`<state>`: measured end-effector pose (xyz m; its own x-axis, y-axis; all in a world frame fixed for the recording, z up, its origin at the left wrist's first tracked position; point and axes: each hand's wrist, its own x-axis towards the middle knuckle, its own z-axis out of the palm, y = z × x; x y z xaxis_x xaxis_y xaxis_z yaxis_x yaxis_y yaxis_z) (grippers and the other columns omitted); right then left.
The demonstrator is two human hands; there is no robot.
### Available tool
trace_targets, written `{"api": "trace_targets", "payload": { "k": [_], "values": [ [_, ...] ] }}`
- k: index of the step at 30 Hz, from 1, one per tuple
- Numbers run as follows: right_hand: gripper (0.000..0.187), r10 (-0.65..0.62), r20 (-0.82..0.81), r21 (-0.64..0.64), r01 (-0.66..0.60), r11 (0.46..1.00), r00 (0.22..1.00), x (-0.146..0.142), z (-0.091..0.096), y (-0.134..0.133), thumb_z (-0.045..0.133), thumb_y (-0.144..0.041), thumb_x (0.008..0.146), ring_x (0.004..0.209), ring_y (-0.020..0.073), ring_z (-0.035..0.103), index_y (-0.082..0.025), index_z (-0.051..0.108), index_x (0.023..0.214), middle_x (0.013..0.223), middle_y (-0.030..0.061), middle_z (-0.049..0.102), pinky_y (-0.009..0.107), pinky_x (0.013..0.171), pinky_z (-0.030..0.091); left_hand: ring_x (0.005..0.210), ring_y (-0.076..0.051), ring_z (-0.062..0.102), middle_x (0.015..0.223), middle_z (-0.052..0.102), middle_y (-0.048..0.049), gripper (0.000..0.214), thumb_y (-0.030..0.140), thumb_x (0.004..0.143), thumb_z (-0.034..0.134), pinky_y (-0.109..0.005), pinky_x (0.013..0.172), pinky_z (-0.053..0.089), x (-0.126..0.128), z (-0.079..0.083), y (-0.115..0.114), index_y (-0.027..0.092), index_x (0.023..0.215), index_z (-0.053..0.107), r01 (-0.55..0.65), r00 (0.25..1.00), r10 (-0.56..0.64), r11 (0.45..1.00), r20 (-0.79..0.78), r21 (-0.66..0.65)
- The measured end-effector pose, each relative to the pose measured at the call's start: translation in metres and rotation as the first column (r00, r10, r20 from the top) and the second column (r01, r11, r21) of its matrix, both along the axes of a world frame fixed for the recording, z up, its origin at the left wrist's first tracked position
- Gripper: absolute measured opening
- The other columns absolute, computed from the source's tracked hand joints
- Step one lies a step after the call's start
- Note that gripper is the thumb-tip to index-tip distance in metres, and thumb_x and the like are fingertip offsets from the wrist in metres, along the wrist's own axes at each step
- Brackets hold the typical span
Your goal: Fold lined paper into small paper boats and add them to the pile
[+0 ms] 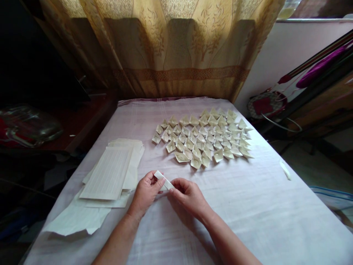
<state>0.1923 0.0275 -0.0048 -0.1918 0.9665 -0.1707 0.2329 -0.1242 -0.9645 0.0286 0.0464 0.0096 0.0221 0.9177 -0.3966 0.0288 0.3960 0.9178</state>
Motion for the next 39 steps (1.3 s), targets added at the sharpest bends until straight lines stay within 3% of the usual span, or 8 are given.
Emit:
{"api": "trace_targets", "payload": {
  "k": [4,9,19,25,32,36,39],
  "values": [
    [0.015,-0.019,0.010,-0.039,0.019,0.999,1.000,0.002,-0.001,0.000,0.060,-0.026,0.075,0.059,0.0116,0.053,-0.016,0.069,0.083,0.066,-0.0016,0.064,0.021,0.057,0.041,0.065,-0.013,0.060,0.077,0.064,0.0006,0.053,0.058,0.064,0.072,-0.022,0.056,0.048,-0.002,0.000,0.000,0.016,0.094,0.062,0.050,0.998,-0.051,0.999,0.035,0.017],
    [0.013,-0.054,0.034,-0.054,0.056,0.997,0.998,0.000,-0.001,0.001,0.060,-0.023,0.073,0.058,0.0114,0.053,-0.016,0.069,0.081,0.064,-0.0017,0.064,0.020,0.054,0.039,0.051,-0.009,0.045,0.057,0.051,0.0053,0.043,0.058,0.074,0.064,-0.020,0.049,0.038,-0.007,-0.004,0.004,0.016,0.081,0.064,0.079,0.989,-0.058,0.985,-0.136,0.152],
    [0.014,-0.085,0.110,-0.009,0.086,0.996,0.990,0.012,-0.002,0.001,0.059,-0.028,0.075,0.060,0.0133,0.055,-0.018,0.068,0.076,0.066,-0.0006,0.065,0.022,0.056,0.043,0.065,-0.013,0.062,0.077,0.069,-0.0018,0.055,0.060,0.062,0.076,-0.023,0.062,0.050,-0.009,-0.001,0.006,0.015,0.092,0.067,0.037,0.999,-0.037,0.999,0.030,0.019],
    [0.012,-0.071,0.165,0.034,0.066,0.997,0.984,0.009,-0.001,-0.002,0.057,-0.026,0.076,0.059,0.0130,0.054,-0.019,0.067,0.076,0.063,-0.0015,0.063,0.021,0.054,0.039,0.059,-0.011,0.060,0.067,0.060,0.0051,0.046,0.059,0.067,0.071,-0.022,0.058,0.050,-0.003,-0.003,0.003,0.021,0.081,0.050,-0.022,0.999,0.030,0.985,-0.041,0.172],
    [0.012,-0.045,0.279,0.100,0.017,0.995,0.959,0.007,0.006,-0.003,0.055,-0.024,0.077,0.058,0.0123,0.049,-0.021,0.062,0.068,0.060,-0.0029,0.056,0.021,0.055,0.034,0.069,-0.014,0.062,0.077,0.062,0.0012,0.036,0.053,0.074,0.066,-0.024,0.066,0.052,-0.002,-0.012,0.002,0.020,0.085,0.057,0.008,0.989,0.035,0.958,-0.145,0.287],
    [0.012,-0.036,0.313,0.090,0.009,0.996,0.949,0.006,0.006,-0.003,0.054,-0.024,0.078,0.058,0.0124,0.048,-0.021,0.061,0.068,0.060,-0.0029,0.055,0.021,0.055,0.033,0.070,-0.014,0.064,0.077,0.063,0.0017,0.028,0.047,0.077,0.066,-0.025,0.069,0.053,-0.001,-0.015,-0.001,0.021,0.084,0.056,-0.043,0.986,0.097,0.933,-0.133,0.358],
    [0.014,-0.023,0.334,0.117,-0.017,0.993,0.942,0.004,0.005,-0.004,0.054,-0.024,0.079,0.058,0.0124,0.049,-0.021,0.059,0.066,0.061,-0.0026,0.055,0.022,0.055,0.032,0.068,-0.014,0.064,0.076,0.065,0.0010,0.024,0.043,0.081,0.063,-0.024,0.068,0.053,-0.002,-0.016,-0.003,0.020,0.087,0.059,-0.016,0.986,0.078,0.926,-0.148,0.378]
  ]
}}
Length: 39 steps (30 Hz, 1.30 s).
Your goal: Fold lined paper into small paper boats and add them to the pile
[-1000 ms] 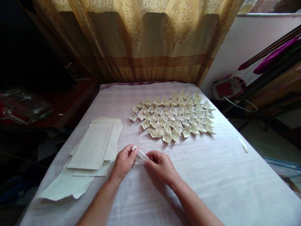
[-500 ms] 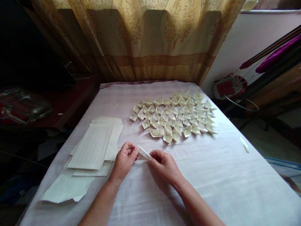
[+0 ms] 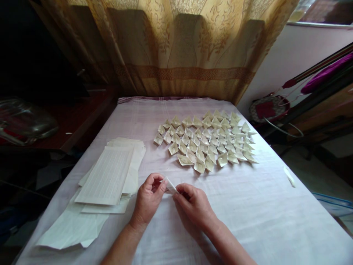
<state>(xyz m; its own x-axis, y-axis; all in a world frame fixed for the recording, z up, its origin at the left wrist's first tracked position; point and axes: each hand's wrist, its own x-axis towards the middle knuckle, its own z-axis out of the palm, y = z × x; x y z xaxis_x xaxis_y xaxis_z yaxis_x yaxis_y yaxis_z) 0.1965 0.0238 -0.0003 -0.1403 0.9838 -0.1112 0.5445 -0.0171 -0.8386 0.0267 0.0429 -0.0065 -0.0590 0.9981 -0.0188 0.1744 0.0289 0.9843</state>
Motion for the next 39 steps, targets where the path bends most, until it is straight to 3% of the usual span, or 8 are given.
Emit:
{"api": "trace_targets", "payload": {
  "k": [8,14,20,25,33,36,39],
  "values": [
    [0.015,-0.024,0.006,0.057,0.024,0.998,1.000,-0.007,0.000,-0.003,0.053,-0.026,0.083,0.060,0.0134,0.051,-0.021,0.060,0.071,0.064,-0.0013,0.057,0.023,0.058,0.035,0.079,-0.015,0.068,0.084,0.069,-0.0014,0.017,0.038,0.084,0.063,-0.025,0.076,0.055,0.002,0.002,-0.008,0.021,0.088,0.060,-0.036,0.998,0.039,0.997,-0.047,0.071],
    [0.019,0.025,0.058,0.132,-0.033,0.991,0.998,-0.011,0.002,-0.004,0.052,-0.025,0.086,0.061,0.0127,0.050,-0.020,0.056,0.067,0.064,-0.0006,0.058,0.023,0.059,0.033,0.078,-0.016,0.068,0.093,0.073,-0.0045,0.021,0.041,0.085,0.062,-0.026,0.076,0.056,-0.001,0.006,-0.009,0.020,0.091,0.066,0.034,0.997,-0.026,0.993,-0.075,0.114],
    [0.019,0.061,0.046,0.115,-0.066,0.991,0.997,-0.010,0.005,-0.005,0.052,-0.022,0.085,0.064,0.0134,0.052,-0.020,0.057,0.067,0.065,-0.0003,0.058,0.023,0.062,0.034,0.088,-0.019,0.070,0.093,0.075,-0.0080,0.037,0.048,0.094,0.050,-0.027,0.080,0.056,-0.002,0.010,-0.006,0.018,0.092,0.072,0.091,0.996,-0.090,0.992,-0.013,0.093],
    [0.015,0.039,0.007,0.082,-0.039,0.996,0.999,-0.011,0.009,-0.005,0.054,-0.021,0.082,0.066,0.0136,0.052,-0.019,0.060,0.068,0.066,-0.0005,0.059,0.023,0.063,0.036,0.091,-0.019,0.070,0.092,0.075,-0.0088,0.035,0.044,0.095,0.051,-0.028,0.084,0.056,-0.001,0.011,-0.004,0.017,0.087,0.073,0.094,0.995,-0.086,0.978,-0.051,0.184],
    [0.031,-0.064,-0.347,-0.020,0.061,0.998,0.936,-0.020,0.010,-0.003,0.047,-0.036,0.092,0.057,0.0126,0.054,-0.017,0.068,0.079,0.060,-0.0004,0.060,0.022,0.057,0.043,0.084,-0.015,0.069,0.088,0.073,-0.0050,0.016,0.023,0.089,0.058,-0.024,0.080,0.056,0.002,0.008,-0.005,0.019,0.082,0.072,0.107,0.984,-0.055,0.945,-0.170,0.310],
    [0.029,-0.138,-0.410,-0.066,0.121,0.990,0.901,-0.026,0.010,-0.001,0.053,-0.039,0.088,0.053,0.0127,0.052,-0.017,0.068,0.076,0.055,-0.0012,0.058,0.022,0.052,0.044,0.086,-0.015,0.069,0.089,0.073,-0.0038,0.014,0.018,0.084,0.058,-0.025,0.081,0.055,0.003,0.002,-0.005,0.020,0.083,0.071,0.097,0.986,-0.052,0.952,-0.157,0.291],
    [0.028,-0.191,-0.449,-0.093,0.167,0.982,0.873,-0.028,0.011,0.001,0.056,-0.041,0.084,0.055,0.0129,0.053,-0.017,0.066,0.073,0.058,-0.0004,0.059,0.022,0.053,0.045,0.079,-0.015,0.068,0.085,0.071,-0.0016,0.010,0.020,0.084,0.057,-0.026,0.075,0.056,0.004,-0.004,-0.008,0.020,0.085,0.067,0.094,0.992,-0.076,0.978,-0.102,0.184]
  ]
}}
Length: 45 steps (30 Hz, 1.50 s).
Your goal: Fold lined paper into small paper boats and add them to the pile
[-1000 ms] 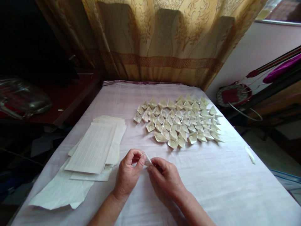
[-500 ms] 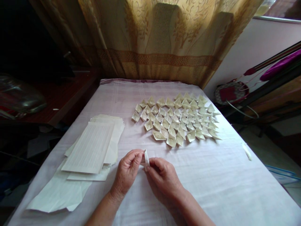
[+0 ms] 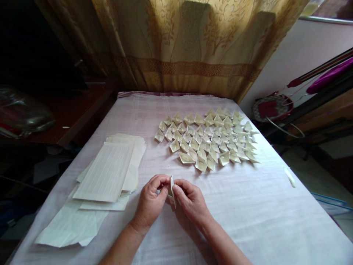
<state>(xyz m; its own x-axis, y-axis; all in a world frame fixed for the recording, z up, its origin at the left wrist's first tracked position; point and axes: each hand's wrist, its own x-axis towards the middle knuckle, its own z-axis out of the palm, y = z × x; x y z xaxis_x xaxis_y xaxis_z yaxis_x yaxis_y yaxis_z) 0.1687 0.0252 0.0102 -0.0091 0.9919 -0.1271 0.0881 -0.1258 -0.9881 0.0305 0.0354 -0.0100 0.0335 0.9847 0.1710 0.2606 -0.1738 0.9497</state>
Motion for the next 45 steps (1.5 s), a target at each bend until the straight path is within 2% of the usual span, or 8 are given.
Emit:
{"api": "trace_targets", "payload": {
  "k": [4,10,15,19,22,27,37,45],
  "values": [
    [0.030,0.000,-0.025,-0.024,-0.001,1.000,1.000,0.006,-0.004,0.007,0.057,-0.045,0.083,0.062,0.0144,0.057,-0.017,0.066,0.077,0.067,0.0019,0.064,0.024,0.058,0.049,0.072,-0.014,0.068,0.084,0.068,-0.0001,0.013,0.029,0.085,0.059,-0.026,0.067,0.056,0.000,-0.003,-0.002,0.021,0.096,0.057,-0.003,0.999,0.010,0.983,0.039,-0.181],
    [0.033,0.059,0.125,0.070,-0.068,0.995,0.990,0.017,0.001,0.018,0.066,-0.040,0.074,0.064,0.0133,0.059,-0.017,0.067,0.098,0.083,0.0040,0.069,0.023,0.058,0.048,0.088,-0.016,0.070,0.095,0.071,-0.0018,0.029,0.025,0.084,0.058,-0.030,0.083,0.055,-0.001,0.001,-0.001,0.025,0.112,0.054,0.018,0.999,-0.024,0.988,-0.039,-0.153],
    [0.017,0.073,0.272,0.100,-0.104,0.990,0.960,0.018,0.011,0.025,0.061,-0.035,0.077,0.057,0.0111,0.053,-0.019,0.066,0.073,0.065,-0.0003,0.063,0.022,0.055,0.041,0.091,-0.016,0.070,0.098,0.073,-0.0018,0.032,0.016,0.083,0.055,-0.029,0.084,0.055,-0.001,0.012,0.007,0.026,0.114,0.055,0.053,0.978,-0.062,0.997,-0.201,-0.054],
    [0.022,0.050,0.163,-0.048,-0.043,0.998,0.985,0.026,0.002,0.030,0.059,-0.040,0.072,0.051,0.0110,0.048,-0.019,0.061,0.065,0.055,-0.0025,0.056,0.022,0.050,0.037,0.082,-0.015,0.070,0.096,0.074,-0.0011,0.031,0.016,0.081,0.059,-0.028,0.080,0.055,-0.008,0.023,0.023,0.024,0.110,0.059,0.138,0.940,-0.144,0.990,-0.310,-0.041],
    [0.024,-0.063,0.106,-0.093,0.073,0.993,0.992,0.036,-0.008,0.028,0.059,-0.044,0.072,0.051,0.0119,0.048,-0.019,0.059,0.068,0.056,-0.0025,0.056,0.023,0.049,0.038,0.084,-0.016,0.068,0.097,0.073,-0.0025,0.022,0.020,0.083,0.059,-0.029,0.080,0.055,-0.014,0.026,0.031,0.022,0.104,0.063,0.066,0.923,-0.043,0.997,-0.382,0.047],
    [0.019,-0.203,0.386,0.059,0.196,0.979,0.900,0.047,-0.016,0.014,0.057,-0.039,0.079,0.060,0.0155,0.057,-0.021,0.061,0.077,0.066,0.0002,0.065,0.026,0.059,0.042,0.088,-0.020,0.064,0.090,0.070,-0.0045,0.012,0.025,0.090,0.059,-0.034,0.081,0.052,-0.015,0.017,0.007,0.022,0.094,0.069,0.184,0.842,-0.012,0.947,-0.540,0.265],
    [0.018,-0.208,0.714,0.306,-0.031,0.951,0.669,0.045,-0.020,-0.013,0.050,-0.024,0.090,0.071,0.0172,0.059,-0.020,0.061,0.077,0.074,0.0031,0.065,0.027,0.068,0.039,0.111,-0.028,0.057,0.118,0.066,-0.0090,0.029,0.034,0.088,0.066,-0.046,0.095,0.043,-0.011,0.003,-0.032,0.023,0.115,0.067,0.311,0.647,0.014,0.908,-0.763,0.280],
    [0.018,-0.109,0.710,0.386,-0.255,0.887,0.696,0.060,-0.024,-0.018,0.050,-0.020,0.093,0.075,0.0173,0.061,-0.020,0.067,0.088,0.078,0.0042,0.068,0.027,0.072,0.042,0.109,-0.027,0.058,0.113,0.069,-0.0080,0.021,0.025,0.091,0.061,-0.045,0.096,0.042,-0.021,0.004,-0.025,0.025,0.111,0.069,0.352,0.593,0.061,0.877,-0.803,0.327]
  ]
}}
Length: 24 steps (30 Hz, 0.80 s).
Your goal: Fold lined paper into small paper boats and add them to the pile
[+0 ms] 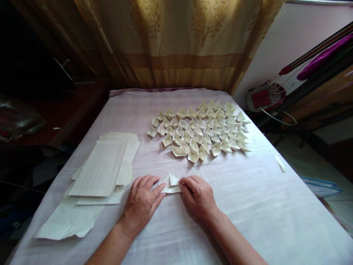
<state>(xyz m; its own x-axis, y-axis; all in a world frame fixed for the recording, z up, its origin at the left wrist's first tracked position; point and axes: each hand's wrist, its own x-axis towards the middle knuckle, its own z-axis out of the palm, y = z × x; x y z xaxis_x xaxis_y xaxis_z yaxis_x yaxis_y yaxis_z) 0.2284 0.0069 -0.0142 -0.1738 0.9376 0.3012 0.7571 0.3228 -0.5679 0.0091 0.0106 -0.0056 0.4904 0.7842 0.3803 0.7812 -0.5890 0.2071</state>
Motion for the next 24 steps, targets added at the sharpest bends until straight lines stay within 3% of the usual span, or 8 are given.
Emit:
{"api": "trace_targets", "payload": {
  "k": [7,12,17,24],
  "values": [
    [0.019,0.167,-0.018,-0.024,-0.167,0.986,0.986,0.009,0.004,-0.005,0.051,-0.023,0.094,0.080,0.0179,0.061,-0.020,0.070,0.096,0.088,0.0069,0.069,0.030,0.076,0.046,0.108,-0.025,0.060,0.114,0.070,-0.0071,0.023,0.028,0.092,0.060,-0.044,0.097,0.044,-0.008,0.001,-0.008,0.025,0.113,0.068,0.016,0.998,-0.012,0.997,0.056,-0.081],
    [0.024,0.271,0.043,-0.038,-0.269,0.962,0.962,0.017,0.006,-0.008,0.058,-0.023,0.087,0.085,0.0201,0.059,-0.020,0.067,0.109,0.097,0.0087,0.067,0.034,0.078,0.047,0.103,-0.023,0.063,0.109,0.071,-0.0060,0.018,0.024,0.093,0.058,-0.040,0.091,0.048,-0.007,0.000,-0.013,0.024,0.107,0.069,0.016,0.991,-0.004,0.996,0.134,-0.091],
    [0.023,0.296,0.096,-0.047,-0.293,0.955,0.950,0.017,0.006,-0.008,0.058,-0.019,0.088,0.087,0.0204,0.058,-0.021,0.067,0.109,0.097,0.0078,0.067,0.034,0.079,0.046,0.099,-0.022,0.066,0.104,0.074,-0.0053,0.017,0.021,0.093,0.056,-0.039,0.090,0.050,-0.005,-0.002,-0.011,0.022,0.105,0.068,0.029,0.987,-0.016,0.996,0.162,-0.078],
    [0.018,0.279,0.163,0.065,-0.292,0.954,0.946,0.013,0.004,-0.004,0.053,-0.019,0.094,0.076,0.0174,0.057,-0.021,0.071,0.099,0.085,0.0058,0.066,0.029,0.071,0.044,0.095,-0.021,0.067,0.099,0.076,-0.0052,0.024,0.014,0.094,0.051,-0.038,0.090,0.050,-0.004,-0.006,-0.014,0.023,0.109,0.068,0.059,0.996,-0.062,0.997,0.070,0.041]
  ]
}}
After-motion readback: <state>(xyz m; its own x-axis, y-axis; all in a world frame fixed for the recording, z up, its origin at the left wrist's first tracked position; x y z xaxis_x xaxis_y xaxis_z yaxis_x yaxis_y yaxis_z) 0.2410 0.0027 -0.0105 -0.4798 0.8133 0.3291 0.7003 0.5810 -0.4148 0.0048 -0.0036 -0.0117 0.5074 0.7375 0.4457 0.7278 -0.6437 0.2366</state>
